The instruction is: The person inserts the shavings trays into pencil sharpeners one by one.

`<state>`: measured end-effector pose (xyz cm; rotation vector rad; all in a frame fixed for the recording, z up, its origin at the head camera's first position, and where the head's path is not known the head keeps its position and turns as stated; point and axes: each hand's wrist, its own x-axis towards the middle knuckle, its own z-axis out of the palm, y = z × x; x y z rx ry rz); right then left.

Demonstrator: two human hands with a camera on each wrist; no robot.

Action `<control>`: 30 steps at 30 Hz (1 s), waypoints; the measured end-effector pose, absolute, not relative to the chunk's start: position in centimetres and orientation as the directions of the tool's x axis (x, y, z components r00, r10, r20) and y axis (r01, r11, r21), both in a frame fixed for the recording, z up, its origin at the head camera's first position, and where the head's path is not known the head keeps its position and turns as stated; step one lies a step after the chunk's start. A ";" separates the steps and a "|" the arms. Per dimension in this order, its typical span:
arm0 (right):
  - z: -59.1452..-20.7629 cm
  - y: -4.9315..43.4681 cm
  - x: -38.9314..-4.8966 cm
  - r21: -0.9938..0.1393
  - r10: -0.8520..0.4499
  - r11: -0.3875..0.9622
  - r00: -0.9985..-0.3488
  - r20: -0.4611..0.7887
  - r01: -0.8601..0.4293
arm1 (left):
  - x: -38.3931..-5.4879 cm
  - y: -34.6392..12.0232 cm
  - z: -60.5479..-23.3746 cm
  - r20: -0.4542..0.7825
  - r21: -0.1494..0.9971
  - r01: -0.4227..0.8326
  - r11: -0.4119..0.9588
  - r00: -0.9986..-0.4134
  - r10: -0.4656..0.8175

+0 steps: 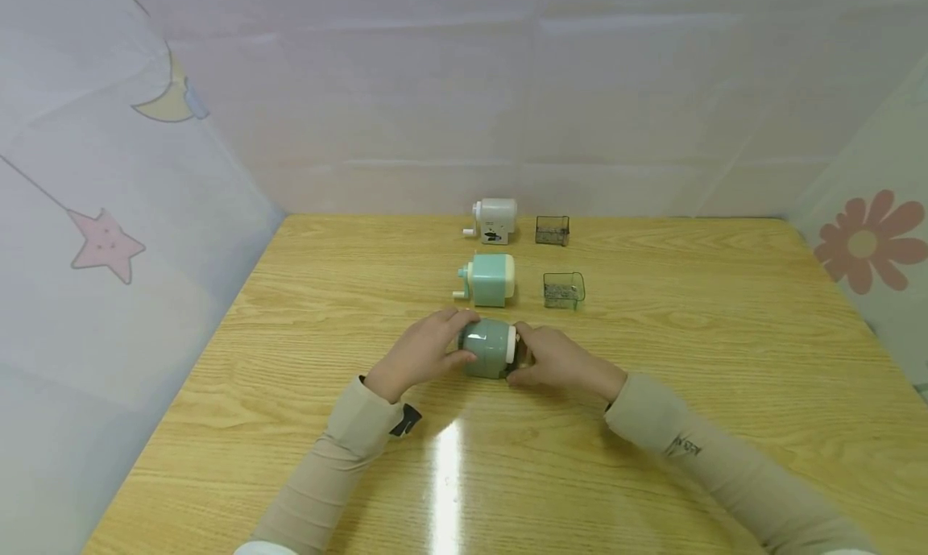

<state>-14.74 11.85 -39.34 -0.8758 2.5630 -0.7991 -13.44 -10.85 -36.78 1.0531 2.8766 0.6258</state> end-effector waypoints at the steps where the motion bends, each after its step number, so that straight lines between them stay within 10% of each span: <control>1: -39.4 11.9 -14.9 -0.608 -0.642 0.647 -0.759 -0.109 -0.460 | -13.5 -10.8 -36.8 0.119 0.375 0.615 0.694 -0.774 0.622; 30: -40.4 11.8 -16.0 -0.713 -0.680 0.554 -0.727 -0.091 -0.429 | -13.4 -10.7 -36.7 0.142 0.371 0.628 0.684 -0.767 0.626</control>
